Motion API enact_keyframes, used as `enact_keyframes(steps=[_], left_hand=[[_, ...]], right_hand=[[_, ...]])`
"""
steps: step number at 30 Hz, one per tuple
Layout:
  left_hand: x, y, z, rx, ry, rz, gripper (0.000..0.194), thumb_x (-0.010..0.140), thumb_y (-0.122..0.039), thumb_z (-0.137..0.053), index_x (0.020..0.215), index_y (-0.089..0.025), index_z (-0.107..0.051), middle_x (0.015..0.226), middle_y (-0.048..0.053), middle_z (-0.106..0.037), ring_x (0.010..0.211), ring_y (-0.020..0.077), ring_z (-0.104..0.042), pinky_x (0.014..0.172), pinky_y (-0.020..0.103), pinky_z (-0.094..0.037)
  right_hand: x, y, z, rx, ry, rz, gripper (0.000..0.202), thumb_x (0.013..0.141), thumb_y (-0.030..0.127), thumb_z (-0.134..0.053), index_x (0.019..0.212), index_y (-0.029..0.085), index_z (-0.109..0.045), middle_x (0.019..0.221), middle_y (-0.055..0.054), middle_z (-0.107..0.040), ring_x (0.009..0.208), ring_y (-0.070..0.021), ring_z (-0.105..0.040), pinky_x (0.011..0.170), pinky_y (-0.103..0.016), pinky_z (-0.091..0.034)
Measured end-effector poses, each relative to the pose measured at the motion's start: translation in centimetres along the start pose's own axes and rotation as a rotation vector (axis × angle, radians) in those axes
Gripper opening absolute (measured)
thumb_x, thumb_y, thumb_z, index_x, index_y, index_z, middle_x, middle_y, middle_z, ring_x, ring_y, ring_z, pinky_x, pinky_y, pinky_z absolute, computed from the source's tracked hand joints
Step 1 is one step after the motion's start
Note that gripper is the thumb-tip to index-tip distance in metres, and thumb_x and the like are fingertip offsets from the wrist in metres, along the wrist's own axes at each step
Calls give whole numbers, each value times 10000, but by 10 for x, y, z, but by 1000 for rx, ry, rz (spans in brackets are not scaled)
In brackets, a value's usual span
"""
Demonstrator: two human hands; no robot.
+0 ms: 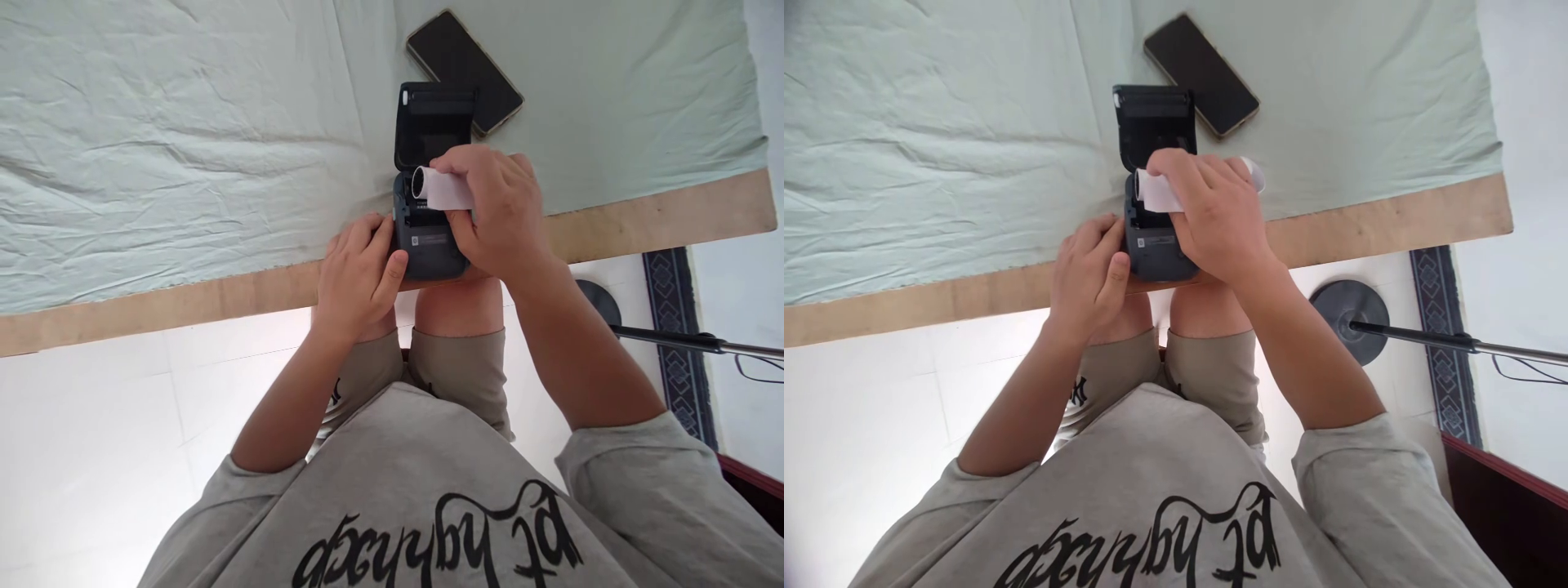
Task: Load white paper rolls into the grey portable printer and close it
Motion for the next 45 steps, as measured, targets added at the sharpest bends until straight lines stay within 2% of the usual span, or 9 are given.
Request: enact_keyframes(steps=[6, 16, 21, 24, 27, 32, 38, 41, 45], left_hand=[[1, 0, 0, 4, 4, 0, 912, 1010, -671, 17, 1467, -117, -545, 1387, 200, -598, 1262, 343, -561, 1041, 484, -429], [6, 10, 8, -216, -113, 25, 799, 1028, -703, -81, 1360, -200, -606, 1351, 114, -645, 1275, 242, -593, 1102, 420, -458], [49, 21, 26, -254, -239, 56, 801, 1003, -753, -124, 1359, -188, -566, 1379, 57, -627, 1333, 179, -540, 1199, 422, -419], [87, 7, 38, -191, -229, -22, 782, 965, -770, -110, 1395, -243, -495, 1400, 0, -594, 1311, 116, -518, 1210, 374, -423], [114, -17, 50, -272, -232, -28, 408, 1110, -516, -304, 1136, -281, -637, 1138, -33, -675, 1103, 111, -599, 1062, 345, -509], [123, -37, 56, -413, -182, 85, 532, 1114, -316, -326, 714, -178, -649, 795, 17, -685, 799, 121, -639, 787, 324, -522], [123, -49, 48, -273, -64, -12, 442, 1072, -343, -371, 708, -215, -588, 767, 22, -609, 767, 155, -591, 761, 380, -478], [134, -55, 30, 94, 82, 38, 385, 1073, -389, -379, 784, -281, -610, 838, 17, -635, 803, 185, -565, 728, 425, -442], [146, -59, 1, 248, 168, 113, 333, 1055, -453, -414, 863, -304, -643, 975, 17, -689, 841, 209, -576, 667, 422, -375]], right_hand=[[7, -8, -5, 40, 116, -83, 158, 846, 119, -603, 861, 274, -577, 918, 0, -764, 874, -254, -689, 847, -485, -461], [-53, 8, -14, 174, -216, 32, 179, 944, 280, -528, 1008, 273, -695, 1127, -52, -737, 1135, -272, -645, 971, -505, -531], [-71, 8, -19, 155, -405, 1, 189, 900, 270, -578, 986, 291, -745, 1071, -81, -681, 1002, -253, -631, 908, -471, -538], [-71, 6, -18, 193, -368, -66, 199, 903, 267, -583, 962, 264, -773, 887, -80, -611, 814, -197, -600, 744, -376, -536], [-69, 4, -18, 301, -328, -80, 208, 897, 315, -600, 959, 230, -779, 743, -34, -533, 644, -140, -520, 598, -303, -472], [-69, 2, -18, 463, -362, -86, 195, 878, 319, -619, 881, 206, -779, 645, 10, -501, 539, -95, -430, 532, -268, -387], [-70, 2, -19, 420, -346, -128, 239, 896, 359, -583, 885, 219, -777, 625, 8, -492, 531, -102, -399, 531, -274, -375], [-70, 3, -19, 405, -331, -123, 249, 903, 373, -579, 892, 219, -774, 621, 6, -488, 532, -106, -403, 526, -274, -371], [-70, 3, -17, 414, -347, -94, 216, 903, 340, -598, 895, 215, -774, 625, 12, -490, 532, -99, -417, 519, -261, -372]])
Point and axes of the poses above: each hand's wrist, its own x-axis towards the middle knuckle, its own z-axis out of the back of the hand, y = z × x, the point moved 4 cm from there along x, towards the middle knuckle
